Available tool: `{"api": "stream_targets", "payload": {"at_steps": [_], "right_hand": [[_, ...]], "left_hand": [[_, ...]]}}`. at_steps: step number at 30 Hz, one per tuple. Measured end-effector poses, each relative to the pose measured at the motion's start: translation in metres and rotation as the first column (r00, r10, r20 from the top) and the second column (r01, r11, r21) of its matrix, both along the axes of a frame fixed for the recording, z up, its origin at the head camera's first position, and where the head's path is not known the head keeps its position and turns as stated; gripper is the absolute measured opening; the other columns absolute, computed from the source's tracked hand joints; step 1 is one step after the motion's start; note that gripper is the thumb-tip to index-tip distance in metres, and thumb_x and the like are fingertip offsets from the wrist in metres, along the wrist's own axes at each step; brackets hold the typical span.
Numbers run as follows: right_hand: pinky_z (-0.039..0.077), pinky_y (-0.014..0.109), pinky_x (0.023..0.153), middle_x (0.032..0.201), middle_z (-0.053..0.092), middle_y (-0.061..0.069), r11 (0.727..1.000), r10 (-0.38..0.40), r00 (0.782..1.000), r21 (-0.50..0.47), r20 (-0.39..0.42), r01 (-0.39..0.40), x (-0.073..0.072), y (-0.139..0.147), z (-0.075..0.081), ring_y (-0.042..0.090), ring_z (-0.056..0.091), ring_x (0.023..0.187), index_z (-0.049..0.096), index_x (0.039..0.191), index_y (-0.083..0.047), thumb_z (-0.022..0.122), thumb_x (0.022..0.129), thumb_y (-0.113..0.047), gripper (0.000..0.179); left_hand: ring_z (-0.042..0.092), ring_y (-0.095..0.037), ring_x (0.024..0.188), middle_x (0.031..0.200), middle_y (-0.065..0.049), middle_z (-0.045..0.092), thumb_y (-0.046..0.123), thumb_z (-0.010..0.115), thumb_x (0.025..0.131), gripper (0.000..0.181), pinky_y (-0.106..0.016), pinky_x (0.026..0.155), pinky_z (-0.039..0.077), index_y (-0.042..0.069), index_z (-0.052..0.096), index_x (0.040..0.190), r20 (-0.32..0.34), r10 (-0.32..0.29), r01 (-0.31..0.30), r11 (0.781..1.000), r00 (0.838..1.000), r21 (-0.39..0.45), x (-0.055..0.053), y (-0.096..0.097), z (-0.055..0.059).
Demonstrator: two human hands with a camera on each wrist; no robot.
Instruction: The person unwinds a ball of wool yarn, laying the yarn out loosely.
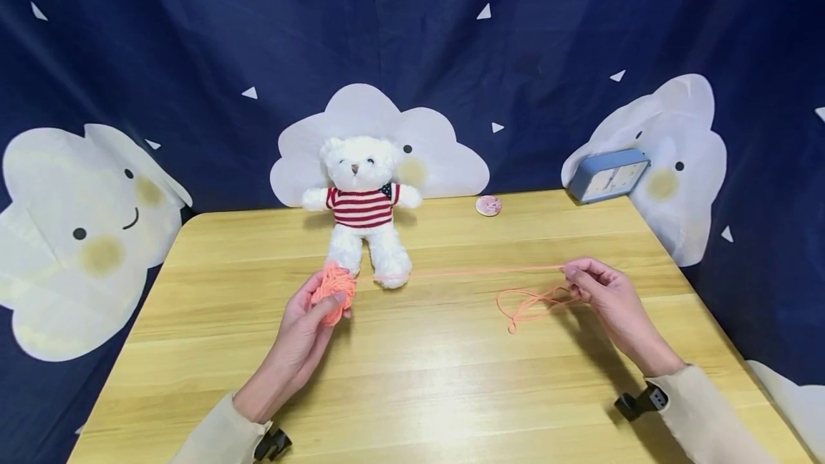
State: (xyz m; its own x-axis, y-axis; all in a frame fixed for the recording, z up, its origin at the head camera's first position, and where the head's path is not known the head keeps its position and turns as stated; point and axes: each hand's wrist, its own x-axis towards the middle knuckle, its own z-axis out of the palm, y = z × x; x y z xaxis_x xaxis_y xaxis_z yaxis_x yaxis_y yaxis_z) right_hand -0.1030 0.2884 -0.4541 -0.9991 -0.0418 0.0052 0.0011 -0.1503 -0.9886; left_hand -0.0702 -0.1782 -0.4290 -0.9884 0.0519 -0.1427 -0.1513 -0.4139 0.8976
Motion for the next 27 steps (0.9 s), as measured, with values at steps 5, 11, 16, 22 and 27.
{"api": "stream_targets", "payload": {"at_steps": [5, 11, 16, 22, 27], "right_hand": [[0.058, 0.021, 0.073, 0.094, 0.076, -0.003, 0.998, -0.03, 0.999, 0.062, 0.023, 0.028, 0.0, 0.013, -0.006, 0.01, 0.07, 0.084, 0.079, 0.106, -0.007, 0.065, 0.11, -0.004, 0.014], [0.059, 0.022, 0.072, 0.094, 0.076, -0.003, 0.992, -0.056, 0.997, 0.112, 0.048, 0.051, 0.0, 0.026, -0.01, 0.01, 0.069, 0.081, 0.079, 0.108, -0.005, 0.068, 0.109, -0.007, 0.012], [0.058, 0.022, 0.07, 0.092, 0.076, -0.001, 0.99, -0.08, 0.995, 0.121, 0.053, 0.074, 0.0, 0.033, -0.012, 0.01, 0.066, 0.078, 0.08, 0.108, -0.006, 0.068, 0.109, -0.008, 0.012], [0.057, 0.022, 0.067, 0.087, 0.074, 0.0, 0.98, -0.128, 0.988, 0.168, 0.092, 0.111, -0.002, 0.043, -0.014, 0.01, 0.064, 0.075, 0.08, 0.106, -0.005, 0.07, 0.108, -0.01, 0.011], [0.055, 0.021, 0.065, 0.084, 0.072, -0.004, 0.957, -0.165, 0.976, 0.264, 0.144, 0.123, -0.004, 0.054, -0.017, 0.009, 0.064, 0.075, 0.081, 0.101, -0.012, 0.069, 0.109, -0.012, 0.014]], "left_hand": [[0.061, -0.015, 0.099, 0.136, -0.013, 0.056, -0.011, 0.053, 0.104, 0.041, -0.025, 0.077, 0.059, -0.002, 0.053, 0.144, -0.033, 0.008, -0.006, 0.999, 0.999, 0.045, -0.001, -0.001, -0.004], [0.06, -0.015, 0.095, 0.133, -0.011, 0.057, -0.01, 0.053, 0.104, 0.041, -0.023, 0.073, 0.056, 0.001, 0.054, 0.143, -0.043, 0.008, -0.004, 0.996, 0.999, 0.094, -0.002, -0.001, -0.004], [0.061, -0.015, 0.105, 0.143, -0.014, 0.054, -0.013, 0.05, 0.104, 0.046, -0.021, 0.082, 0.057, 0.0, 0.049, 0.149, -0.041, 0.053, -0.048, 0.991, 0.998, 0.129, -0.002, -0.001, -0.001], [0.062, -0.019, 0.117, 0.149, -0.02, 0.046, -0.011, 0.053, 0.106, 0.047, -0.03, 0.094, 0.061, -0.003, 0.046, 0.152, -0.045, 0.05, -0.043, 0.988, 0.998, 0.15, -0.002, -0.003, 0.0], [0.063, -0.025, 0.119, 0.152, -0.024, 0.042, -0.011, 0.051, 0.107, 0.042, -0.039, 0.092, 0.064, 0.001, 0.05, 0.147, -0.045, 0.035, -0.025, 0.981, 0.998, 0.192, 0.0, -0.005, 0.001]]}}
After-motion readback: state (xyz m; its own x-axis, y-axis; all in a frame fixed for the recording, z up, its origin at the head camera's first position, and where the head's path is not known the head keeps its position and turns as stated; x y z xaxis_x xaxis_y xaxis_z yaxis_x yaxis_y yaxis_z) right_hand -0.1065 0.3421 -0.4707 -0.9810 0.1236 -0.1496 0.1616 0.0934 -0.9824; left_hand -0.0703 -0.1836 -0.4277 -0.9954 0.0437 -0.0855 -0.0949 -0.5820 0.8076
